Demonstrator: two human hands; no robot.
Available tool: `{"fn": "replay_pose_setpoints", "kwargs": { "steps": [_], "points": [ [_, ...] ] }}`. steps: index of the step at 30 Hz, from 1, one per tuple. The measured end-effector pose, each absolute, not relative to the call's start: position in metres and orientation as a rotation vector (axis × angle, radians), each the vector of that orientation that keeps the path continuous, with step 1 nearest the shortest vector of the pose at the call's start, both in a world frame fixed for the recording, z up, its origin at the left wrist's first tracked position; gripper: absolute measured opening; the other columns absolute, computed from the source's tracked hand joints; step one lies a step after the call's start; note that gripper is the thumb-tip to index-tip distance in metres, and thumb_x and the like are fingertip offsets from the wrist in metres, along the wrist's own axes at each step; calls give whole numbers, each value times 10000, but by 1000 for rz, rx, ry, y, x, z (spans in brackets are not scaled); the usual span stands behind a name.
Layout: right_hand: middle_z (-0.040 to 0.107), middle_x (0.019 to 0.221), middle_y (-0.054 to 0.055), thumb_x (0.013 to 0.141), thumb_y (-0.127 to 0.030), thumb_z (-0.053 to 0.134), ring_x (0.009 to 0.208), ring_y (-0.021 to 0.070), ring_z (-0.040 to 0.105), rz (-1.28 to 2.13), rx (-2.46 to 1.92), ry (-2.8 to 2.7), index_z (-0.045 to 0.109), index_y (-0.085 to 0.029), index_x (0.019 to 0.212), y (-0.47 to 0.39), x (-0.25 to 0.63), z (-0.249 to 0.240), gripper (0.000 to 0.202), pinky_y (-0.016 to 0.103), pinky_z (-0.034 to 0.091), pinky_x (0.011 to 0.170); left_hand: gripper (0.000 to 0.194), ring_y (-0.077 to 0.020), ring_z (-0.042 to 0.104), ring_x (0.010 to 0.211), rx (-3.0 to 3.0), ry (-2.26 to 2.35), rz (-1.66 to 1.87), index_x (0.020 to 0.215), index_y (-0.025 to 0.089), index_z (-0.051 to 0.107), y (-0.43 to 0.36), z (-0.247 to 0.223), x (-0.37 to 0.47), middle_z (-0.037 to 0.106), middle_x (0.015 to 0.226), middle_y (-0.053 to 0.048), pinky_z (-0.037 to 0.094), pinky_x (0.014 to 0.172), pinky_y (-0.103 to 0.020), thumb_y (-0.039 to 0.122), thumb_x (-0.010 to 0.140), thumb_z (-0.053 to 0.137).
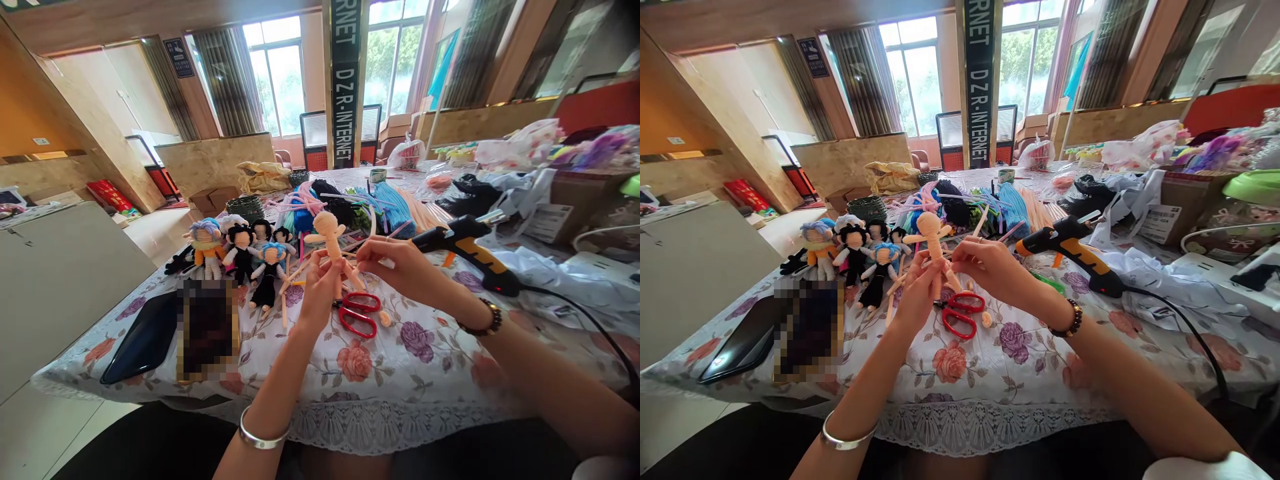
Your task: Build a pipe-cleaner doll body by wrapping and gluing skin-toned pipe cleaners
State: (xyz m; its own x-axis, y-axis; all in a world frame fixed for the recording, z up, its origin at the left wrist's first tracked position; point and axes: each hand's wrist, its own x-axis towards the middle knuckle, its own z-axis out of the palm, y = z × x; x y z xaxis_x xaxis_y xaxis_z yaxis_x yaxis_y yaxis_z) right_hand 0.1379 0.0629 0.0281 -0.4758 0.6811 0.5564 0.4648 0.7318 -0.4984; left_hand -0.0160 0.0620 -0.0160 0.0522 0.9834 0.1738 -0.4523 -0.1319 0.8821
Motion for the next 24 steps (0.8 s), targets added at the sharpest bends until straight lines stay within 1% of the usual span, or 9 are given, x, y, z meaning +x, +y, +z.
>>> {"fn": "replay_pose_setpoints", "kwargs": {
  "steps": [3,8,12,15,18,21,24],
  "points": [
    [594,766,16,844,-291,507,670,112,529,450,-863,-2097,554,-197,761,67,140,26,134,236,439,612,329,-90,589,632,944,617,1367,891,202,454,62,-15,-17,573,699,48,460,611,-216,302,693,697],
    [567,787,11,859,-324,483,706,117,536,634,-781,-2040,536,-197,816,75,140,18,144,242,453,635,375,-65,550,611,997,532,1299,908,197,454,59,-15,-14,571,738,39,444,583,-195,320,679,724],
    [563,794,6,854,-324,485,716,117,540,743,-752,-2014,528,-197,830,77,137,12,135,245,456,630,428,-61,546,610,1005,544,1322,928,202,458,57,-15,-14,588,728,44,436,595,-187,318,641,753],
    [563,802,7,840,-344,501,731,120,544,811,-749,-1957,523,-196,833,79,135,9,150,257,461,650,425,-63,549,622,1007,528,1353,928,201,457,58,-15,-14,590,712,46,429,605,-187,322,646,750],
    [556,804,8,834,-356,511,743,121,543,867,-741,-1935,523,-189,828,80,135,7,167,265,463,673,432,-56,547,609,1001,522,1396,915,202,448,60,-16,-14,606,734,49,424,605,-186,292,633,762],
    [563,810,12,837,-355,514,745,121,533,839,-743,-1951,522,-186,825,80,136,6,170,264,457,670,449,-58,557,620,1018,546,1431,927,200,442,60,-18,-14,618,742,48,430,627,-192,278,628,767],
    [570,793,10,842,-329,510,710,116,517,705,-775,-1987,524,-185,807,80,136,8,149,255,444,643,430,-64,560,639,1104,572,1476,932,201,442,60,-19,-14,612,728,53,436,654,-206,271,644,754]
  ]
}}
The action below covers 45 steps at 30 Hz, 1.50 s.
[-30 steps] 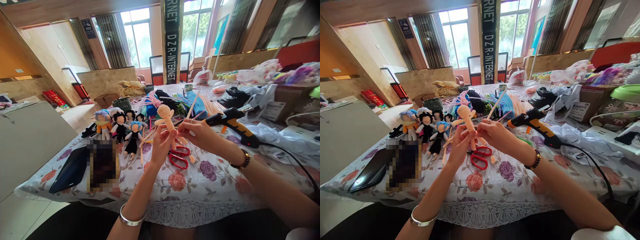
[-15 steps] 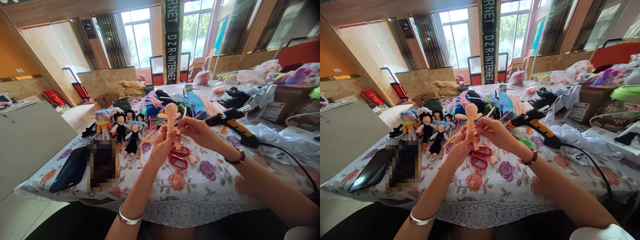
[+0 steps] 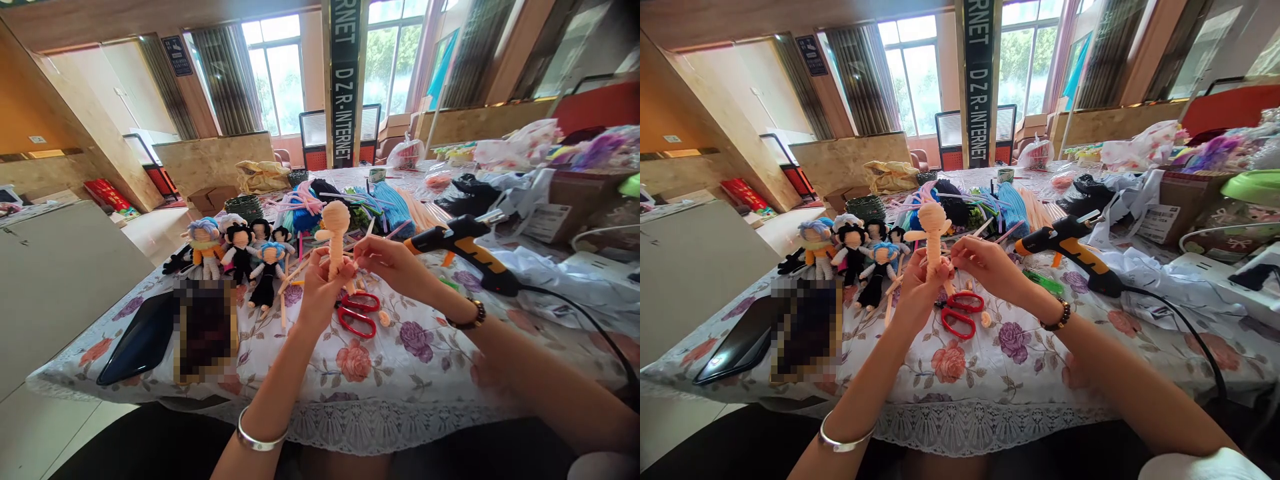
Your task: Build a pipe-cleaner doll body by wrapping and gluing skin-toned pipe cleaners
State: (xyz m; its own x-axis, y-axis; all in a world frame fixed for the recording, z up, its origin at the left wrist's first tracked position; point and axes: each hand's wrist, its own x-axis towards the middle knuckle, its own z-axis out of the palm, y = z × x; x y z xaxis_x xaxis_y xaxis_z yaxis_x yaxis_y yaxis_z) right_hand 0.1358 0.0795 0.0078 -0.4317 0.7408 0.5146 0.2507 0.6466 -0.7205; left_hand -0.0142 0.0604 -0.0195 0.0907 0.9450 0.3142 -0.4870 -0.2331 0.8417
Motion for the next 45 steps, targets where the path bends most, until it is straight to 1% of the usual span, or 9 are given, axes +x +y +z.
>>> {"fn": "replay_pose_setpoints", "kwargs": {
  "steps": [10,15,19,23,27,32,38,42,45],
  "points": [
    [589,776,17,854,-217,493,652,105,529,280,-857,-2142,534,-178,780,74,140,16,93,227,414,589,389,-64,552,661,1256,690,1512,912,214,423,62,-21,-13,618,748,54,433,669,-204,233,664,723],
    [588,826,47,894,-197,436,710,139,562,7,-959,-2218,536,-174,803,68,140,19,137,263,424,645,378,-58,524,585,1290,768,1524,857,216,397,60,-20,-13,608,675,65,403,583,-185,232,663,721],
    [600,881,72,913,-219,410,781,177,587,-100,-1053,-2257,558,-167,856,63,136,17,167,290,428,662,410,-54,484,495,1261,848,1571,845,218,381,59,-19,-15,578,613,78,353,484,-176,271,647,736],
    [593,884,57,912,-240,424,736,139,570,26,-965,-2264,583,-178,872,61,134,17,176,265,427,636,445,-69,523,524,1198,782,1578,883,218,384,60,-21,-16,593,630,70,398,499,-186,296,638,746],
    [575,817,29,884,-258,475,658,100,525,265,-886,-2194,602,-181,796,64,136,21,173,237,428,591,433,-79,547,558,1142,669,1489,931,225,393,61,-21,-17,598,657,62,418,512,-191,298,667,729],
    [592,797,14,825,-308,551,683,107,546,582,-920,-2062,609,-185,803,67,140,23,138,238,468,602,425,-84,566,612,1106,616,1438,960,220,396,59,-20,-16,591,680,47,420,541,-185,286,686,715],
    [589,730,-1,777,-343,596,684,116,545,756,-928,-1958,604,-182,776,70,139,20,161,247,467,604,441,-71,544,601,1114,621,1458,975,207,394,60,-21,-15,589,686,47,413,559,-187,282,683,716],
    [590,699,-12,759,-352,610,626,97,525,862,-903,-1926,605,-177,763,70,138,18,176,249,449,592,454,-69,544,585,1115,617,1483,954,208,400,61,-22,-16,606,687,47,414,562,-196,283,657,735],
    [601,716,-2,727,-364,643,626,96,526,987,-880,-1877,609,-169,762,70,137,18,201,254,438,590,475,-77,553,580,1098,621,1488,941,218,402,60,-22,-16,613,676,53,425,562,-205,282,628,754]
  ]
}}
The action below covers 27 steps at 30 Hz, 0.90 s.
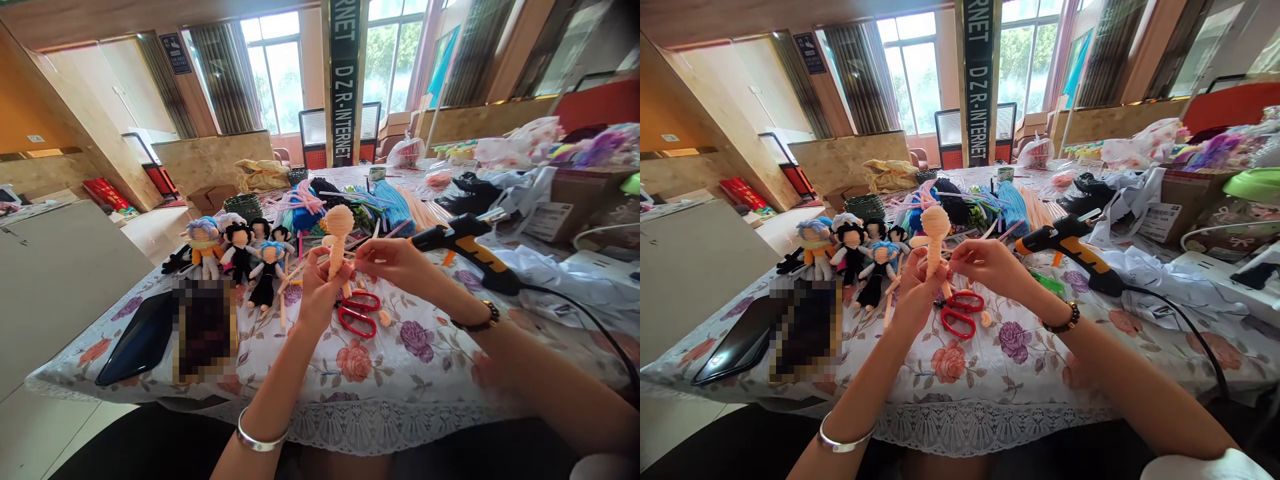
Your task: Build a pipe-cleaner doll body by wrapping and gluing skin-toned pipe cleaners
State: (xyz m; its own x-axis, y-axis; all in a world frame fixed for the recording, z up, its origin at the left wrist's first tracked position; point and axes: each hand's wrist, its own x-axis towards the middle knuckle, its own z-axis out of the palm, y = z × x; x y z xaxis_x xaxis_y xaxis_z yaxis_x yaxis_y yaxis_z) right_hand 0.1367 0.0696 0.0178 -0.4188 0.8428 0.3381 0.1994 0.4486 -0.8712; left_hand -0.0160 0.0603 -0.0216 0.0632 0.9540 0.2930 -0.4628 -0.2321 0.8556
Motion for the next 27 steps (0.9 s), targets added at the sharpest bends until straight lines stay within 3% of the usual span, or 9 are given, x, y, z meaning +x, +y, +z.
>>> {"fn": "replay_pose_setpoints", "kwargs": {
  "steps": [13,27],
  "points": [
    [560,602,-22,634,-359,730,526,67,428,1430,-908,-1689,643,-173,647,67,135,23,206,234,332,491,519,-78,555,533,969,564,1462,913,223,419,57,-20,-13,602,624,72,438,537,-211,205,549,789],
    [524,560,-39,635,-414,718,488,58,421,1379,-926,-1661,592,-155,649,73,132,7,288,220,293,453,476,-47,523,543,935,566,1469,856,204,432,61,-21,-12,582,619,73,422,566,-176,206,547,795]
  ]
}}
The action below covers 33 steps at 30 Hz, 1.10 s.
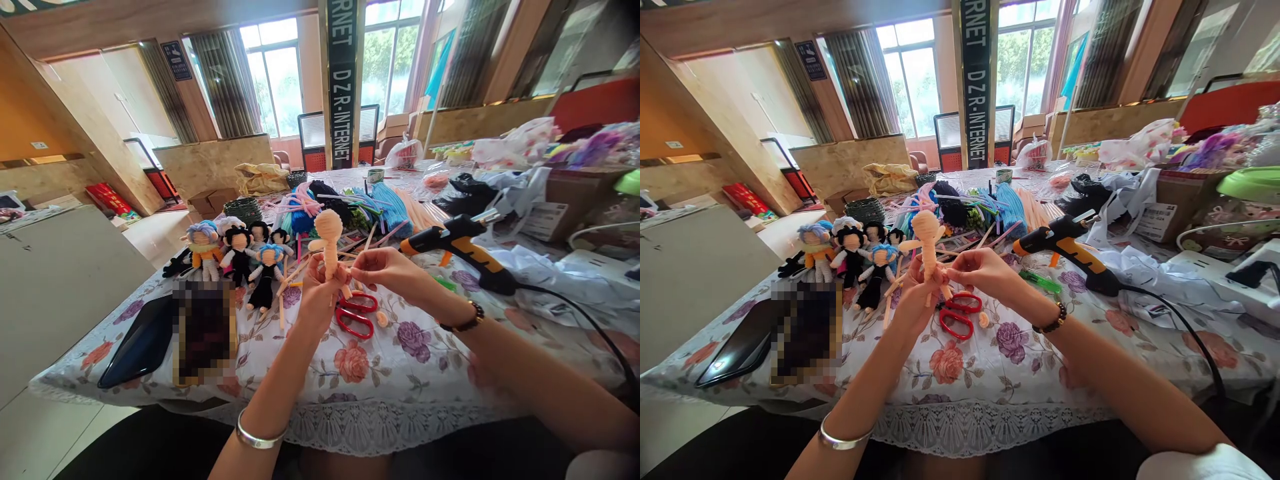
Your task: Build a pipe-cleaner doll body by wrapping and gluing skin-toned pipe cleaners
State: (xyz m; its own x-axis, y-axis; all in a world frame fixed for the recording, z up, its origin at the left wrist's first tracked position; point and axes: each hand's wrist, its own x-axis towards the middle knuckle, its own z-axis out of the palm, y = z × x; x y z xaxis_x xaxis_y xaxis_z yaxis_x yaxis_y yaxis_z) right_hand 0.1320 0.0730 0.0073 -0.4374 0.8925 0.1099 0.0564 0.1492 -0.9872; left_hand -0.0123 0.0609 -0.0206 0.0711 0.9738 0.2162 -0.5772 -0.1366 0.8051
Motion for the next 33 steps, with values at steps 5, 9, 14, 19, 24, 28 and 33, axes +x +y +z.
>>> {"fn": "replay_pose_setpoints", "kwargs": {
  "steps": [5,9,14,19,24,28,33],
  "points": [
    [581,658,-16,638,-430,709,533,60,433,1297,-868,-1634,614,-148,723,73,134,14,309,226,330,488,414,-51,538,620,943,539,1461,900,207,455,61,-18,-10,590,694,56,427,635,-175,245,624,762],
    [576,643,-22,658,-422,696,521,56,428,1273,-906,-1639,625,-148,734,72,136,18,293,225,331,486,395,-51,545,640,917,520,1441,906,198,457,61,-18,-9,582,719,46,435,670,-177,253,650,751],
    [614,695,-8,671,-403,694,565,69,495,1271,-845,-1634,621,-155,757,75,135,12,273,234,390,537,395,-52,532,610,928,571,1431,943,195,470,60,-17,-9,578,699,44,436,619,-166,266,663,740],
    [633,722,2,669,-395,698,666,117,589,1143,-849,-1643,596,-171,736,75,130,7,255,282,471,653,461,-49,536,609,913,581,1440,997,212,452,60,-18,-9,559,651,67,441,630,-159,278,650,749],
    [634,726,4,643,-395,718,679,125,593,1137,-856,-1655,595,-169,725,75,129,6,269,289,476,665,494,-52,542,605,916,580,1468,964,217,432,61,-20,-10,589,679,62,427,606,-170,266,610,773],
    [618,693,-8,612,-385,740,635,93,553,1331,-859,-1619,601,-153,707,74,131,10,287,252,436,615,516,-61,544,588,942,573,1478,920,218,409,60,-21,-10,609,671,59,417,581,-185,232,570,788],
    [550,590,-41,603,-386,741,543,60,470,1429,-929,-1648,570,-150,640,74,132,12,294,224,345,521,534,-63,548,562,948,588,1449,910,222,412,60,-23,-13,623,668,58,424,574,-192,178,537,791]
  ]
}}
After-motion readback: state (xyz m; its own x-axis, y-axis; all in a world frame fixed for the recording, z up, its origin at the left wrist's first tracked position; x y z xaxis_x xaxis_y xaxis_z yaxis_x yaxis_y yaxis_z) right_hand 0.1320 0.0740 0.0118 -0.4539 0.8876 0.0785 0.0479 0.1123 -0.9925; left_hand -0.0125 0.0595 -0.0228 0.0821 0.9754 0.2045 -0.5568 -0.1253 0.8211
